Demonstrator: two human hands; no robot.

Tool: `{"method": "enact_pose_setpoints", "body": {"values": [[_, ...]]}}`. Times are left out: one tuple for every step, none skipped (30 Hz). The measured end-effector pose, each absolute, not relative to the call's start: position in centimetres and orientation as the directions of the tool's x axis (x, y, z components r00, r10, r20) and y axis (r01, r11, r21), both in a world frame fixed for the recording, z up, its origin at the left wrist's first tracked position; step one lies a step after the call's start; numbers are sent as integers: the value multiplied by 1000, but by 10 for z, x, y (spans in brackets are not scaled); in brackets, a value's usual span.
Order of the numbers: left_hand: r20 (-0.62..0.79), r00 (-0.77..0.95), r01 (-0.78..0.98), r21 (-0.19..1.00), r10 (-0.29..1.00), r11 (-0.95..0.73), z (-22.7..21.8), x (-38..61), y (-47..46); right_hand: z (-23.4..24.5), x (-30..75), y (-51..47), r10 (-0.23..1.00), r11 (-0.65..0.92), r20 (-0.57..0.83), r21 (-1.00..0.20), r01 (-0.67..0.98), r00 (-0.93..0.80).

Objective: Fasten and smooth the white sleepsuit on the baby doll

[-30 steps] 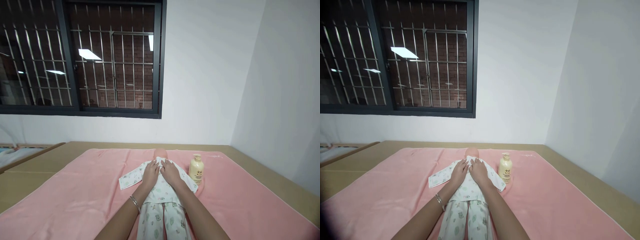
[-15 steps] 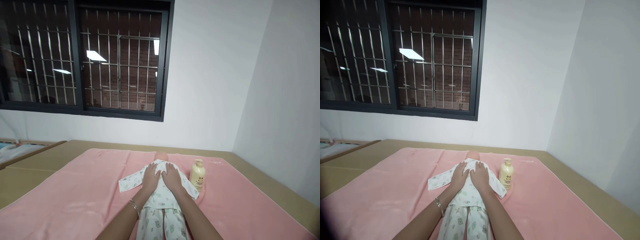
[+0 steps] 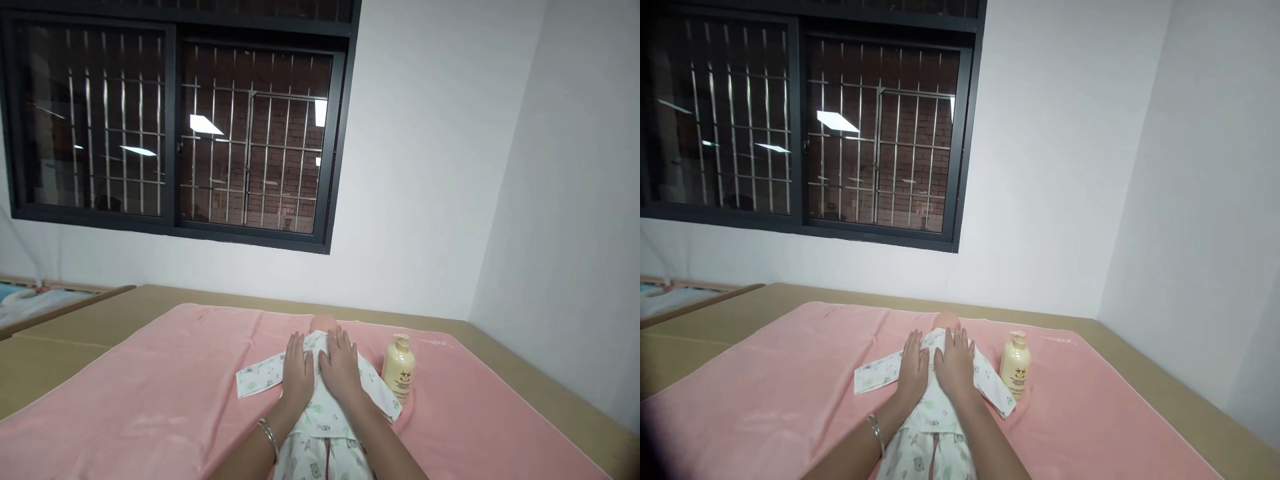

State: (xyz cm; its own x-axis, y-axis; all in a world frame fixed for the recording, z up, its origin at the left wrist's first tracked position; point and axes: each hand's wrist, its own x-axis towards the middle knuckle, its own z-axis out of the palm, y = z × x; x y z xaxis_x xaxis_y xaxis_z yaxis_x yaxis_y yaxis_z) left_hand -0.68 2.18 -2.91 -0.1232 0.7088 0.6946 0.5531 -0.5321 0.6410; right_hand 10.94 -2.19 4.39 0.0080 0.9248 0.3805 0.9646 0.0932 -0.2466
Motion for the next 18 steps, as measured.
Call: {"method": "enact_pose_setpoints", "body": {"values": [[693,-122,553,642,711,-531,-30,-7,22,44,110,-22,920,104,392,-246,964,0],[692,-122,553,643,712,-530,-30,-7,23,44,110,-22,922,125,387,-247,961,-20],[691,-121,553,643,713,-529,-30,-7,22,45,111,-22,928,149,369,-252,956,-47],[689,-120,553,645,715,-528,-30,-8,22,46,111,-23,935,168,347,-262,950,-70],[686,-120,552,647,718,-526,-29,-8,22,49,112,-23,940,176,331,-275,945,-79],[681,-119,550,651,722,-523,-29,-8,21,51,113,-23,942,175,326,-286,942,-76],[676,-118,548,655,727,-520,-29,-8,21,53,114,-24,940,166,335,-292,942,-62],[671,-117,544,660,732,-518,-29,-9,21,55,115,-24,934,156,355,-295,943,-43],[668,-116,541,663,735,-517,-30,-9,21,55,115,-25,926,144,376,-296,944,-23],[666,-116,538,666,737,-517,-30,-9,22,55,115,-25,920,136,392,-293,946,-11],[666,-114,537,666,737,-519,-31,-9,23,53,115,-25,918,136,396,-290,947,-11],[667,-113,536,665,736,-520,-32,-9,23,51,114,-26,922,142,386,-288,947,-20],[668,-113,537,664,735,-521,-32,-9,24,49,114,-26,931,151,364,-290,945,-37],[669,-113,538,663,735,-521,-32,-9,24,47,114,-26,942,163,332,-295,941,-60],[669,-114,539,663,735,-520,-33,-9,24,47,115,-26,950,176,302,-305,936,-80],[667,-114,540,664,736,-518,-33,-9,24,48,117,-26,953,185,288,-315,931,-92],[664,-115,541,665,739,-514,-32,-9,24,52,119,-27,951,189,295,-324,927,-91],[659,-117,542,670,743,-508,-31,-9,23,57,122,-27,944,187,320,-329,925,-77]]}}
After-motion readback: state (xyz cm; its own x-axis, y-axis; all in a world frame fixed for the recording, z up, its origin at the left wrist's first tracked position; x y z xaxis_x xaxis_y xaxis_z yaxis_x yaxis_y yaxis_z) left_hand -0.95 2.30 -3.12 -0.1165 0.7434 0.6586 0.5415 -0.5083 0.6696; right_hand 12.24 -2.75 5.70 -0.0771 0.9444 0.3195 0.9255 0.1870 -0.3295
